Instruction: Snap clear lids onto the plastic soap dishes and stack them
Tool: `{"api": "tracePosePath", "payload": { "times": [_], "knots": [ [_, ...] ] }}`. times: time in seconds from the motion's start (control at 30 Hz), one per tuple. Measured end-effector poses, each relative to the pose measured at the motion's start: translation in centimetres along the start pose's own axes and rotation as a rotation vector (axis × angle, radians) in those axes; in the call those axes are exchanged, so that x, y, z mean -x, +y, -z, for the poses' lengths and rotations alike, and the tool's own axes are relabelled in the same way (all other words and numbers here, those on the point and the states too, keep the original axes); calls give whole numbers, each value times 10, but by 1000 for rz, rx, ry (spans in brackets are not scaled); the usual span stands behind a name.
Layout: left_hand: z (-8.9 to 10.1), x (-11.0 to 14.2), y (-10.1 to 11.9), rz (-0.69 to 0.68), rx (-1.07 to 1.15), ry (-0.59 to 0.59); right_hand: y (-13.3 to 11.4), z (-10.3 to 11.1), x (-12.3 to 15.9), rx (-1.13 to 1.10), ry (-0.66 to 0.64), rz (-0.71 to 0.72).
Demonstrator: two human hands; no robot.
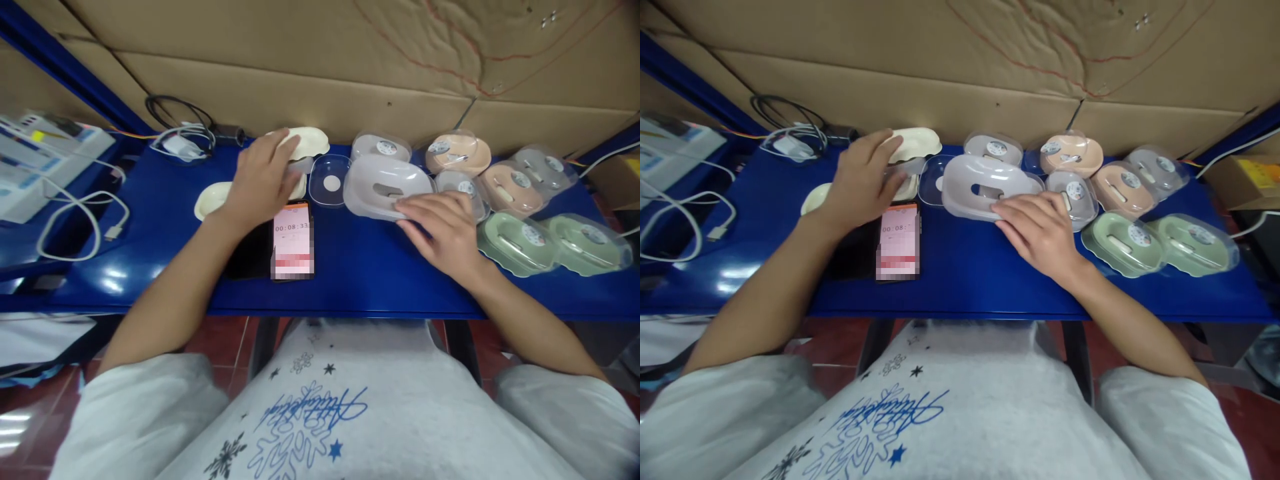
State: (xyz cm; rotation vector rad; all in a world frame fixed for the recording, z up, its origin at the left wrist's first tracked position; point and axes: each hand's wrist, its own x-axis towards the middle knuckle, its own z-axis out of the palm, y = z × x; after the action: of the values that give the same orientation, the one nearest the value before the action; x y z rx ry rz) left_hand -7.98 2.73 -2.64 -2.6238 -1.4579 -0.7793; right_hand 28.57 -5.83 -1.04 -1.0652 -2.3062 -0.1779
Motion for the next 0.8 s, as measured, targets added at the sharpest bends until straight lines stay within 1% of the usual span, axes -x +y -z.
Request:
{"api": "tracePosePath", "payload": {
  "times": [0.03, 0.07, 0.13, 0.17, 0.23, 0.37, 0.4, 0.47, 0.57, 0.63, 0.7, 0.8],
  "knots": [
    [-4, -1, -13, 87, -57, 0, 0, 1, -1, 14, 11, -12],
    [-7, -2, -23, 143, -100, -39, 1, 2, -1, 29, 20, -19],
    [-8, -2, -33, 221, -150, -89, 3, 3, -1, 61, 30, -31],
    [-7, -2, -34, 235, -163, -110, 4, 3, -1, 77, 31, -43],
    [-3, -2, -30, 259, -184, -104, 8, 2, -1, 101, 25, -76],
    [10, -2, -13, 262, -177, -66, 17, -2, 0, 117, 16, -142],
    [14, -1, -8, 231, -161, -58, 19, -3, 0, 111, 15, -158],
    [21, 1, 6, 114, -119, -48, 23, -4, -1, 87, 24, -191],
    [31, 7, 32, -144, -30, -42, 29, 0, -2, 42, 61, -236],
    [34, 14, 52, -340, 45, -101, 33, 4, -2, 30, 101, -261],
    [33, 23, 72, -494, 98, -187, 34, 8, -3, 27, 153, -266],
    [25, 35, 94, -613, 122, -279, 31, 10, -4, 18, 193, -225]
  ]
}}
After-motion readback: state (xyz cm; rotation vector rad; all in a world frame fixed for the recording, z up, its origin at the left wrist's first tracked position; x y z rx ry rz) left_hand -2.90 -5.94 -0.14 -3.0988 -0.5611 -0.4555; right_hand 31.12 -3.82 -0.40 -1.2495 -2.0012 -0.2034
